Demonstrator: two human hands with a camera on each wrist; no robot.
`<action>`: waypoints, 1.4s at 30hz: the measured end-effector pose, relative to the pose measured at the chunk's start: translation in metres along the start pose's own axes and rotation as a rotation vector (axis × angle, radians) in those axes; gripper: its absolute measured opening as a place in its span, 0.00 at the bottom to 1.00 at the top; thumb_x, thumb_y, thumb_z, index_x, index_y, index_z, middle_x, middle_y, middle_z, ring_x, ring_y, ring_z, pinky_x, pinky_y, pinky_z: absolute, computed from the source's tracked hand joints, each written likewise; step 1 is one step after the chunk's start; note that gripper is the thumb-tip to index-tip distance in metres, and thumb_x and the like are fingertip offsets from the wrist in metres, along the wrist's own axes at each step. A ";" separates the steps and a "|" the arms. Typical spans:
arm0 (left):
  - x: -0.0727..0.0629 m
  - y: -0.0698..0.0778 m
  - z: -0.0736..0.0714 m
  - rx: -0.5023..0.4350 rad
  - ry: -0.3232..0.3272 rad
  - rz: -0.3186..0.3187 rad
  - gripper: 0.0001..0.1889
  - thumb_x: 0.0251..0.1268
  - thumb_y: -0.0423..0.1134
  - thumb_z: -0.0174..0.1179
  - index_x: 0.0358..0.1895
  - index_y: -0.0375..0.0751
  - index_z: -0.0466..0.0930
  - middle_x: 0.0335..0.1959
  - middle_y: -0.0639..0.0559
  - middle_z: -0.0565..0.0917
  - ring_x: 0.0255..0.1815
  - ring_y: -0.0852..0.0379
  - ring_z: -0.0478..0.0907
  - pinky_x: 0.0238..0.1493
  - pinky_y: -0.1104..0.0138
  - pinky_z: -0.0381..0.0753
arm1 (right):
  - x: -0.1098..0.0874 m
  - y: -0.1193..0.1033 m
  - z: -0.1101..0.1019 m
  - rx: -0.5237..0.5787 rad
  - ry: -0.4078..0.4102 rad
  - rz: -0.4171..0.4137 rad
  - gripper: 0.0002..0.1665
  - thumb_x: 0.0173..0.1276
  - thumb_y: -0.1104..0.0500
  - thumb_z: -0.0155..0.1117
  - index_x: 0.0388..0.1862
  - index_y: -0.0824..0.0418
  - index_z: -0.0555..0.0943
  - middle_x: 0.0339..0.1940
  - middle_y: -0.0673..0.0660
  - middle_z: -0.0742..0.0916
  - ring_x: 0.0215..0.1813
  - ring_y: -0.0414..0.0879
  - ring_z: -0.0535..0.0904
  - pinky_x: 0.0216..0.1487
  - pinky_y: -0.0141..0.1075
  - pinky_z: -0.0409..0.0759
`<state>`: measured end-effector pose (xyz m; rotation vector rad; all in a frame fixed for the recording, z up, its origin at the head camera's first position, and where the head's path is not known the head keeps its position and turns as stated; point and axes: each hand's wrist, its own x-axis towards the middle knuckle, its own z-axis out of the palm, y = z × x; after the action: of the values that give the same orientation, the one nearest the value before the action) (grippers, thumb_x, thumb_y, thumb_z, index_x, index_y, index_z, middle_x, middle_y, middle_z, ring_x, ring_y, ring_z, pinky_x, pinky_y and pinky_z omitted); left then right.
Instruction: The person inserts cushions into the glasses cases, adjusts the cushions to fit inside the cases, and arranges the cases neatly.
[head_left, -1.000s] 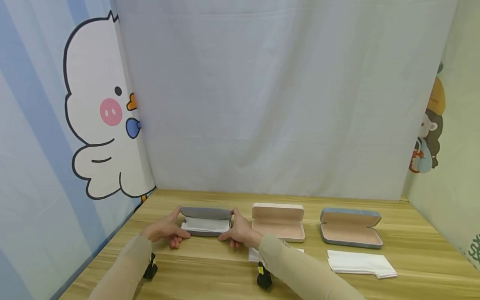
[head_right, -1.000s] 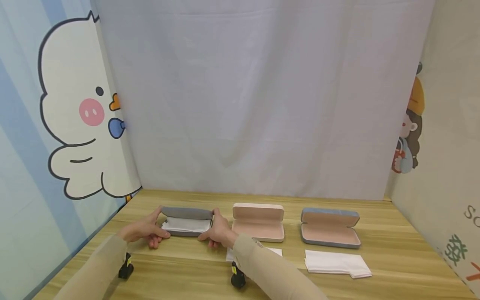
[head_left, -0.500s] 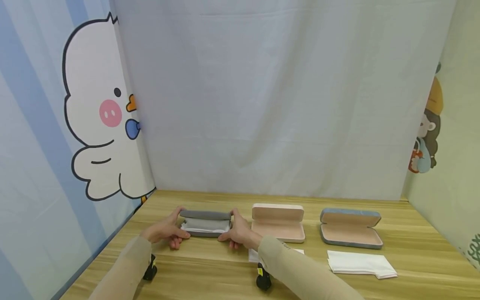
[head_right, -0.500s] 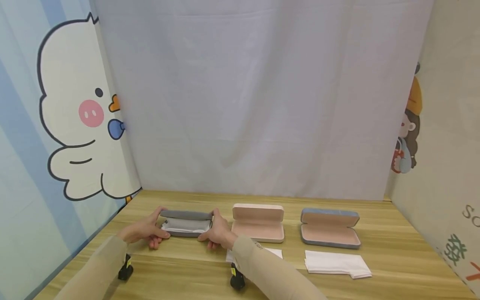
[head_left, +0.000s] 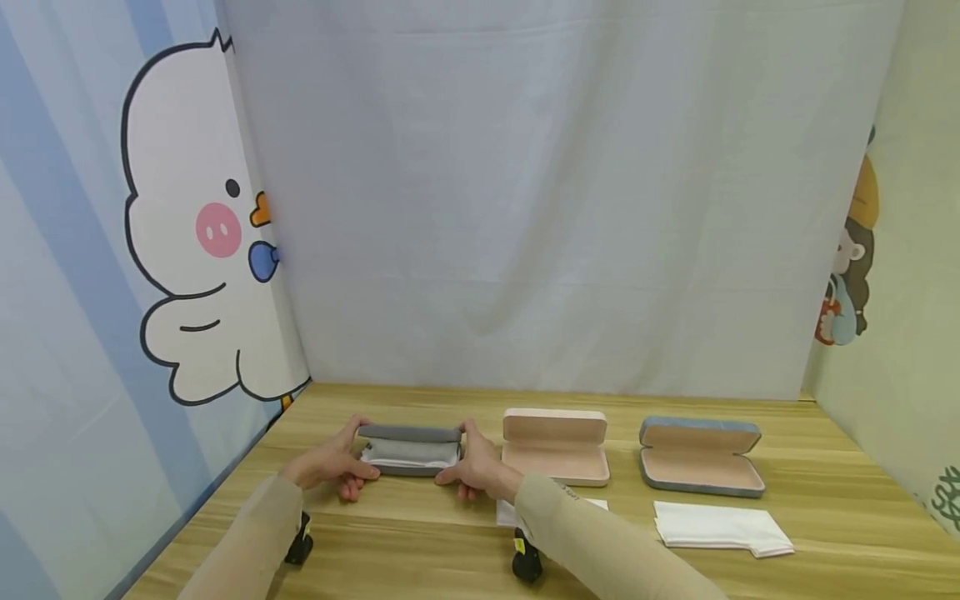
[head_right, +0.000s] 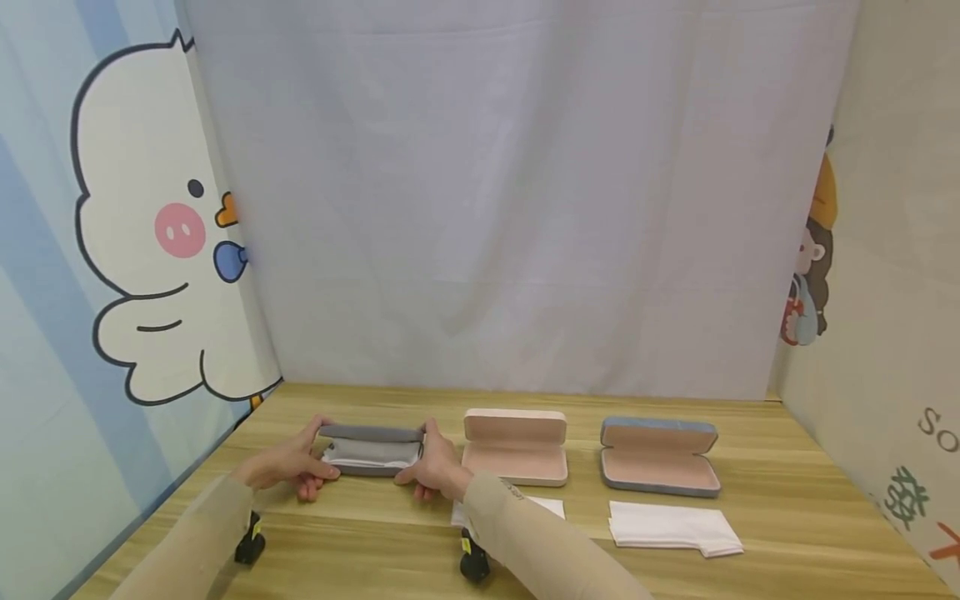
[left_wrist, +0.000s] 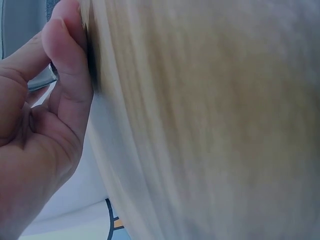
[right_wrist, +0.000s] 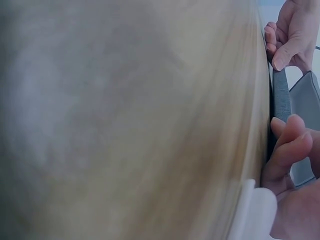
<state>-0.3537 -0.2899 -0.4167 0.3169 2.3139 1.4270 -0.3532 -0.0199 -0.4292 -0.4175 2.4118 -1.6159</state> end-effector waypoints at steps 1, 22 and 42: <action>0.000 0.000 0.000 0.002 -0.001 0.003 0.38 0.65 0.31 0.61 0.66 0.45 0.42 0.16 0.49 0.75 0.12 0.59 0.77 0.15 0.70 0.81 | 0.000 0.000 0.000 -0.001 0.002 0.003 0.39 0.53 0.69 0.75 0.58 0.57 0.62 0.06 0.53 0.74 0.05 0.38 0.66 0.04 0.28 0.64; -0.001 0.003 0.001 0.082 0.014 -0.023 0.34 0.65 0.31 0.60 0.62 0.44 0.43 0.14 0.49 0.72 0.09 0.61 0.74 0.13 0.70 0.79 | -0.005 -0.003 0.005 -0.055 0.007 -0.043 0.37 0.52 0.73 0.73 0.57 0.62 0.64 0.37 0.75 0.80 0.07 0.41 0.73 0.07 0.31 0.73; -0.008 0.029 0.013 0.288 0.105 -0.103 0.52 0.57 0.29 0.67 0.74 0.46 0.34 0.15 0.38 0.80 0.08 0.57 0.75 0.12 0.64 0.81 | -0.008 -0.017 -0.004 -0.168 0.022 -0.101 0.38 0.61 0.51 0.70 0.62 0.67 0.65 0.12 0.66 0.82 0.06 0.46 0.73 0.10 0.43 0.79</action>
<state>-0.3418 -0.2695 -0.3940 0.2046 2.5840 1.0854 -0.3448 -0.0192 -0.4119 -0.5616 2.5922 -1.4682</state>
